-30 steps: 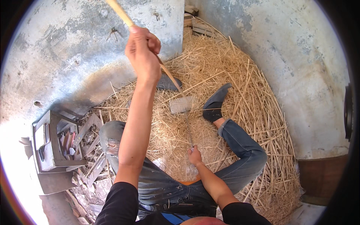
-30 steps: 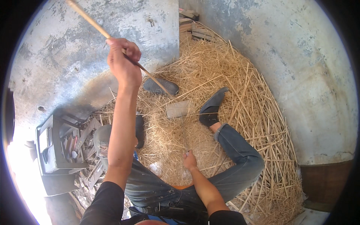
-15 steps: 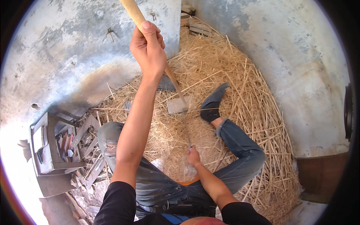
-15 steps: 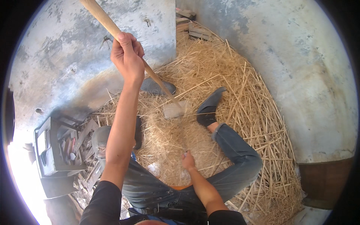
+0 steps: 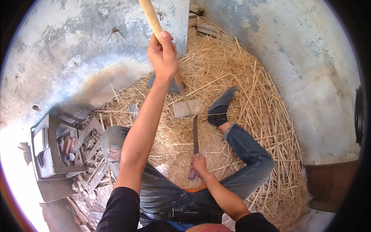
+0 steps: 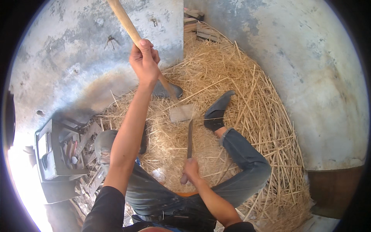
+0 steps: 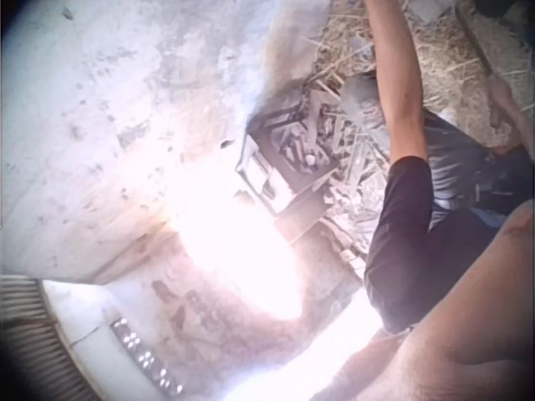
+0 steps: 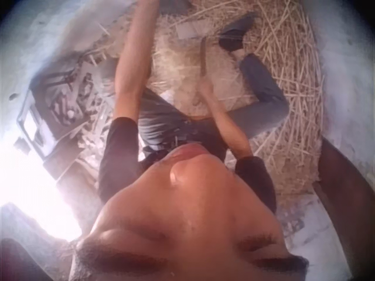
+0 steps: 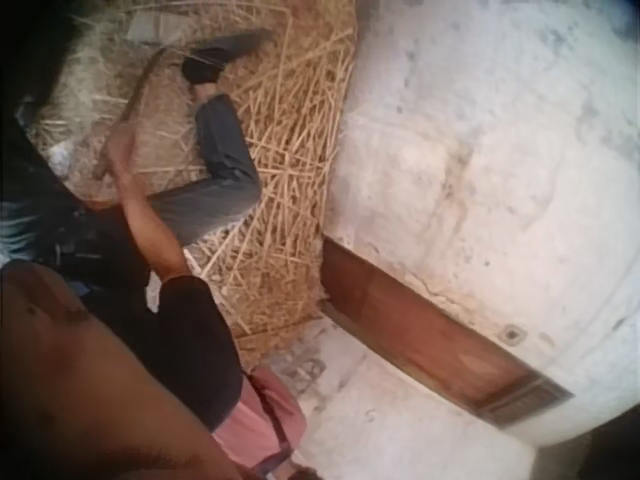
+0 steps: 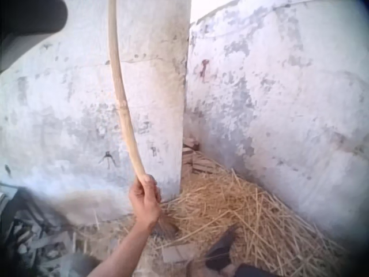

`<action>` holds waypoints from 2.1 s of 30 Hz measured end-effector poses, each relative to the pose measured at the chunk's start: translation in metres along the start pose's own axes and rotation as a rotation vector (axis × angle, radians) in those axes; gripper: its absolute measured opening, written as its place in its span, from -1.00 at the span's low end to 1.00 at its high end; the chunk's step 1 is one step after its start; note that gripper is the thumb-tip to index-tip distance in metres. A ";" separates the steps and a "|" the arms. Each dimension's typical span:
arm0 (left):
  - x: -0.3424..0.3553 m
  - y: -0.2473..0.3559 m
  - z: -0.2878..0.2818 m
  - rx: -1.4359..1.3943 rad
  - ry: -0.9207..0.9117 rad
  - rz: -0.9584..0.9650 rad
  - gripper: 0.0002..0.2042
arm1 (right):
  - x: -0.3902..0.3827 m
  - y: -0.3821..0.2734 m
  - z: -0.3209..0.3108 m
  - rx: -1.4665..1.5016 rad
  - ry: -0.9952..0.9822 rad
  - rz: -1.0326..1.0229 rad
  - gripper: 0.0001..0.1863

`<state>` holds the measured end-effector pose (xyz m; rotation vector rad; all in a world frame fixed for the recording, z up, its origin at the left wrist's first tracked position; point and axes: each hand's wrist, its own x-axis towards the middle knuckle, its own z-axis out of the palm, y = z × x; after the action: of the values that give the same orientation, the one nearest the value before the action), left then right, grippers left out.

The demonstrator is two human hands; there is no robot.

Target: The person uses a small hand tool to shave the outer layer off a thin wooden stick and then uses a larger blade to continue shaving a thicker piece of wood while sitting on a straw-covered floor.

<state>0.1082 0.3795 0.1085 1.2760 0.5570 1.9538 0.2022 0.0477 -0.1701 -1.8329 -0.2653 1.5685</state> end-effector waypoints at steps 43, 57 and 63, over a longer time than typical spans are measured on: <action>-0.002 0.006 0.015 0.093 0.091 -0.118 -0.42 | -0.213 -0.319 0.013 0.549 0.111 -1.352 -0.42; 0.002 0.008 -0.010 0.206 0.118 0.000 -0.46 | -0.161 -0.223 0.021 -0.028 -0.101 -0.927 -0.75; 0.010 0.000 -0.019 0.301 0.238 0.020 -0.44 | -0.124 -0.170 0.034 -0.180 -0.125 -0.792 -0.71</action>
<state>0.0889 0.3883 0.1068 1.2352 0.9916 2.1107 0.1878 0.1151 0.0316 -1.4675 -1.0719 1.1057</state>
